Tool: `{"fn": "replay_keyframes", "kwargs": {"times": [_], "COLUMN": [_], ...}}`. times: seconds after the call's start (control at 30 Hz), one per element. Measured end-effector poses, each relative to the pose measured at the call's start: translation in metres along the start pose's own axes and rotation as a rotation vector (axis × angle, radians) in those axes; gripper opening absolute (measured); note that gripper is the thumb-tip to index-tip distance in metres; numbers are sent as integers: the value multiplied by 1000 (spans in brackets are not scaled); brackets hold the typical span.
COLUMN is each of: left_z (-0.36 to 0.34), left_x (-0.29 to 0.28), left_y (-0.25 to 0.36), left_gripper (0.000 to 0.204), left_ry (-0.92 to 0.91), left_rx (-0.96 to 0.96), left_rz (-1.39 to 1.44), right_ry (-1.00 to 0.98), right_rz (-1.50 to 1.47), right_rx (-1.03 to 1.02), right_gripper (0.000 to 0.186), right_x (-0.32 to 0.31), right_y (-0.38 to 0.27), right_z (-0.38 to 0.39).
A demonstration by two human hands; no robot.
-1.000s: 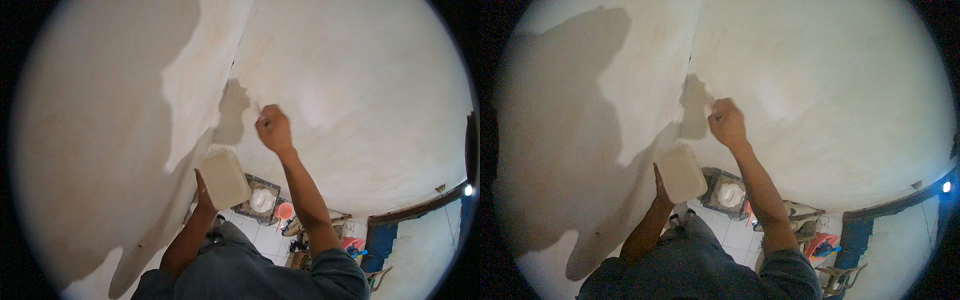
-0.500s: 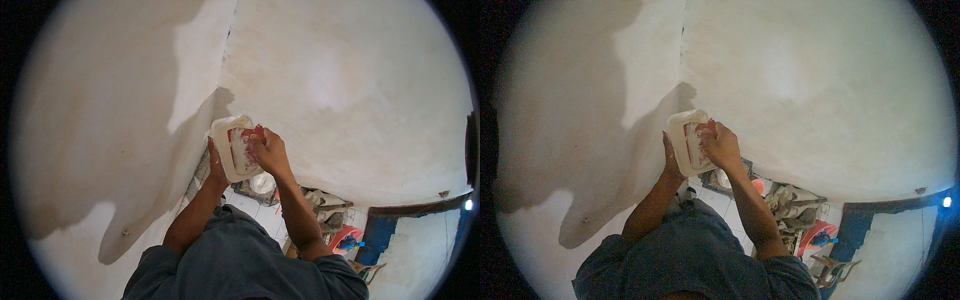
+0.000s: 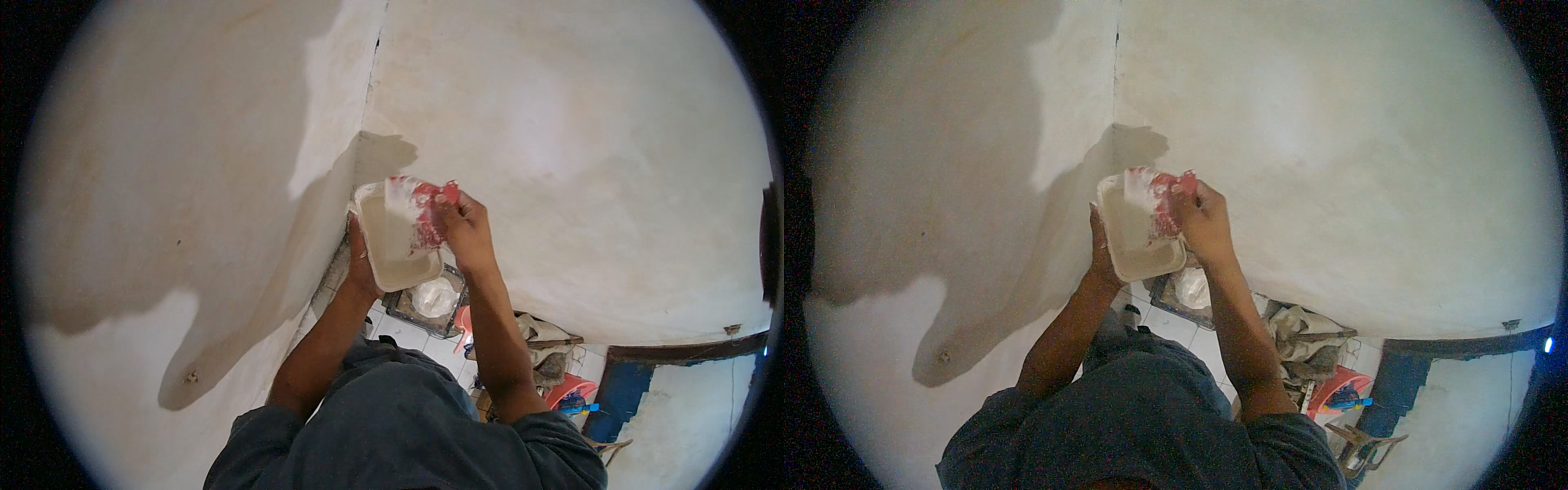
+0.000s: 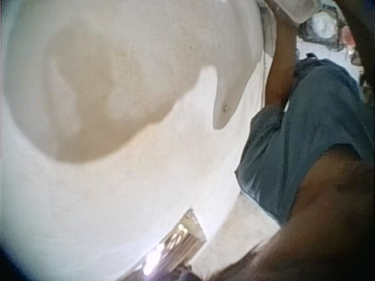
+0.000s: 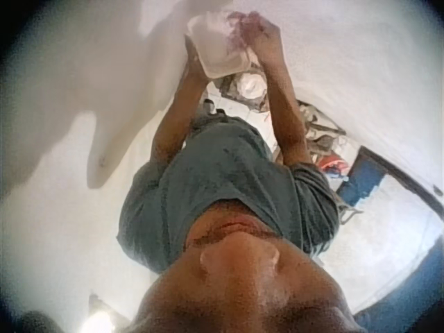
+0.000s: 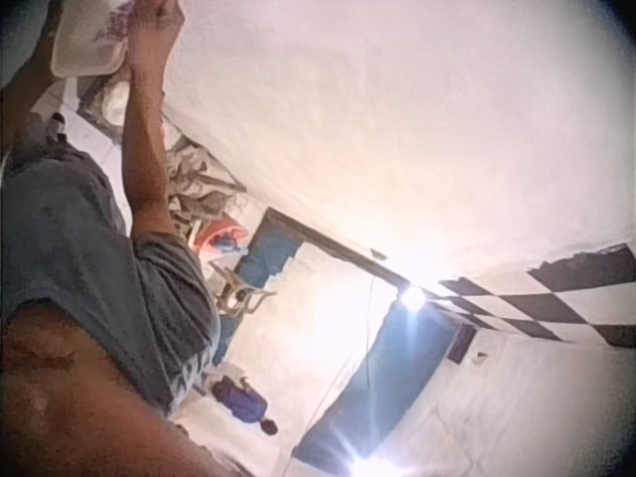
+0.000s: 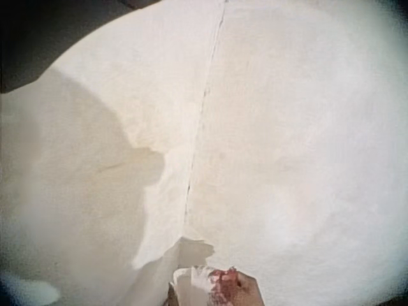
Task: The person applies plaster mixture onto an interior wall corner. The person holds a plastic container of plaster compound with one hand and uses a putty knife to scrape and spread the mixture smoothly along the joints and surfaces of the wall.
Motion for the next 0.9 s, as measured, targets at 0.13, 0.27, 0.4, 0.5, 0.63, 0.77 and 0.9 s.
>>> {"fn": "replay_keyframes", "kwargs": {"times": [0.13,0.27,0.4,0.5,0.63,0.77,0.9], "left_z": [11,-3,2,10,27,43,58], "left_x": [0,-10,-21,-38,-61,-50,-69], "left_y": [11,8,11,18,28,28,29], "left_gripper": [88,87,81,75,72,59,70], "left_ry": [11,75,135,204,194,373,359], "left_rx": [42,19,3,41,92,171,166], "left_rz": [-28,-31,-62,-42,0,41,41], "right_ry": [1,-34,57,71,167,198,225], "right_rz": [-129,-141,-442,-528,-707,-784,-680], "right_rx": [129,210,293,279,297,370,497], "right_gripper": [17,14,22,29,34,29,25], "right_x": [-4,-22,-22,-19,-2,-7,25], "right_y": [16,41,62,75,87,154,211], "right_z": [1,-6,-2,-4,-6,-8,-9]}}
Point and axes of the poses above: each hand's wrist, its own z-axis away from the middle knuckle, its own x-axis out of the palm, y = z × x, the point moved 4 cm from there along -z, towards the middle knuckle, and after that the axes turned 4 degrees about -x, right-handed, at the moved point
